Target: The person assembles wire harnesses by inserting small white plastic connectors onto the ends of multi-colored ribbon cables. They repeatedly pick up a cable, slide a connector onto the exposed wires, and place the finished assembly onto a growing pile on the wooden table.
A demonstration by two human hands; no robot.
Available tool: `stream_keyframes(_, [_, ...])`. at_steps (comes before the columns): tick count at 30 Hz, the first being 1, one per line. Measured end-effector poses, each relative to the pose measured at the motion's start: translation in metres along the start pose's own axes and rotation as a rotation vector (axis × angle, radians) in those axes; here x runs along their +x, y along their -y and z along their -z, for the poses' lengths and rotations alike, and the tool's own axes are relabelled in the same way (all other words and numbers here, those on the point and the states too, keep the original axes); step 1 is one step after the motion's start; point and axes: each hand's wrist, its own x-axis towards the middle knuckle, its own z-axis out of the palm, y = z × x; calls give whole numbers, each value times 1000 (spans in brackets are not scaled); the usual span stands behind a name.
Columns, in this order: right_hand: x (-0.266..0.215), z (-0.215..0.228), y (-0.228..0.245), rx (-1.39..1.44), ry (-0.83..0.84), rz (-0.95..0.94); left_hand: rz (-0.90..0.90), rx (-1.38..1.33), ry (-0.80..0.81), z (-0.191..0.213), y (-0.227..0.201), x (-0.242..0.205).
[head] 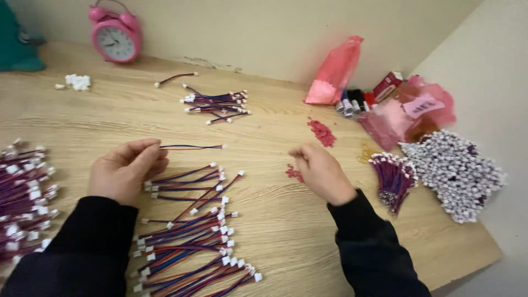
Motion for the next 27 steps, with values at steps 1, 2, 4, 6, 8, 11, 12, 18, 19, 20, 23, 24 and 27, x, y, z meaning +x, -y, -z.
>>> stream_keyframes(1, [-9,0,-11,-6,-2,-5,2,-4,7,-2,1,1])
stream_keyframes(2, [-19,-3,-20,-8,6,-58,-15,-13,6,-1,3,0])
stream_keyframes(4, [-30,-8,-31,-4,14,-115,-31,-17,6,-1,3,-2])
stream_keyframes(6, [-32,-10,-32,-9,-9,-113,-20,20,3,-3,-1,-5])
stream_keyframes(8, [-29,-20,-35,-88,-25,-69,-29,29,7,-2,-1,-6])
stream_keyframes(11, [-24,-32,-31,-260,28,-67,-34,27,12,-2,1,-3])
stream_keyframes(12, [-23,-36,-29,-350,99,-112,-28,19,12,-1,2,-3])
stream_keyframes(18, [-15,-26,-4,-195,-7,-94,-17,106,27,-4,-6,-7])
stream_keyframes(19, [-15,-26,-4,-195,-2,-92,-14,106,23,-2,-3,-6])
stream_keyframes(20, [-14,-26,-5,-153,-47,-106,-33,66,36,-1,0,-4])
stream_keyframes(23, [-6,-22,3,-90,-68,-115,-36,41,38,-1,2,-1])
stream_keyframes(24, [-3,-20,7,-68,-44,-117,-17,59,31,-1,1,-1])
stream_keyframes(27, [10,-34,7,-78,-38,-109,-40,35,57,4,9,4])
